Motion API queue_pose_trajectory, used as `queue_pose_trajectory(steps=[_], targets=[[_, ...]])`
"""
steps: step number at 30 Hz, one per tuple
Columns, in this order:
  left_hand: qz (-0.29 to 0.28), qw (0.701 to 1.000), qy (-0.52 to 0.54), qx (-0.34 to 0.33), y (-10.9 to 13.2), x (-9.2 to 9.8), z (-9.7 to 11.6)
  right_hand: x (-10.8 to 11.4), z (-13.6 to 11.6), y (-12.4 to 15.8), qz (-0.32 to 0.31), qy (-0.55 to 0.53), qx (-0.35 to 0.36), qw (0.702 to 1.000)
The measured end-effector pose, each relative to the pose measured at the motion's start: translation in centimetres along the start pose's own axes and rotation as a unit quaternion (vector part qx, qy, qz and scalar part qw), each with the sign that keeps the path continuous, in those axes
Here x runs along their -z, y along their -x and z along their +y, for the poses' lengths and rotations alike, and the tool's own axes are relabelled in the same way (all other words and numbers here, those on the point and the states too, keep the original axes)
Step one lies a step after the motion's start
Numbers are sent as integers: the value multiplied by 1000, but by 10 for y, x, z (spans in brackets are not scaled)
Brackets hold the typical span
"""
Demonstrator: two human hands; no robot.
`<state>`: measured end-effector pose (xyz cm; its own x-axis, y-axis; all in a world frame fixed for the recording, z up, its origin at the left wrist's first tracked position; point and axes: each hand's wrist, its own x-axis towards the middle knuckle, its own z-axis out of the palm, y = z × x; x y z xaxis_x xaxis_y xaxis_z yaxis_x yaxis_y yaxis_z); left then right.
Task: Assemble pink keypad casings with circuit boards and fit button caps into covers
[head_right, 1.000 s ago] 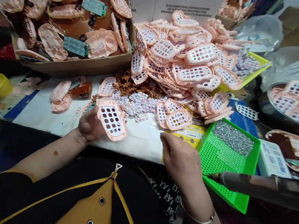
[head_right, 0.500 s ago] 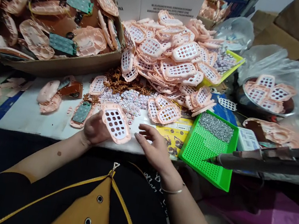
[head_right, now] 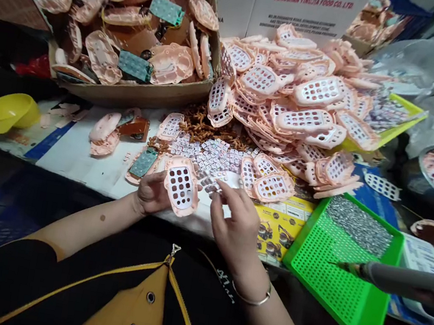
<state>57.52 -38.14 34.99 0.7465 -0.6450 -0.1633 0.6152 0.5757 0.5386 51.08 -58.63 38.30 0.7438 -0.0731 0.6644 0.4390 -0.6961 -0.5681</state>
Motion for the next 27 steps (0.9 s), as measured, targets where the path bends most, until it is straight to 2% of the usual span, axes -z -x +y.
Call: queue_pose_trajectory(steps=[2, 4, 7, 10, 15, 19, 21, 23, 24, 25, 27], targets=[[3, 1000, -3, 0, -2, 4, -5, -2, -6, 1, -4, 100, 114, 988], [0, 1000, -16, 3, -4, 6, -7, -8, -10, 1, -25, 179, 197, 964], [2, 999, -47, 5, -4, 5, -7, -19, -15, 1, -82, 215, 258, 938], [1, 997, -70, 6, -4, 3, -4, -25, -18, -2, -109, 183, 268, 939], [-16, 998, -67, 16, -5, 3, -3, -28, -14, -1, -106, 58, 222, 968], [-29, 998, -51, 31, -4, 1, -2, -30, -5, 5, -105, -22, 203, 973], [-23, 998, -38, 35, -5, 3, -2, -31, -1, 9, -103, -71, 141, 982], [-5, 999, -21, 36, -5, 6, -3, -32, 2, 10, -80, -147, -3, 986], [5, 999, -11, 36, -6, 8, -4, -33, 3, 9, -61, -194, -97, 974], [14, 999, 0, 38, -7, 10, -4, -35, 5, 8, -38, -246, -188, 950], [22, 998, 20, 47, -9, 14, -5, -39, 9, 5, -2, -355, -336, 872]])
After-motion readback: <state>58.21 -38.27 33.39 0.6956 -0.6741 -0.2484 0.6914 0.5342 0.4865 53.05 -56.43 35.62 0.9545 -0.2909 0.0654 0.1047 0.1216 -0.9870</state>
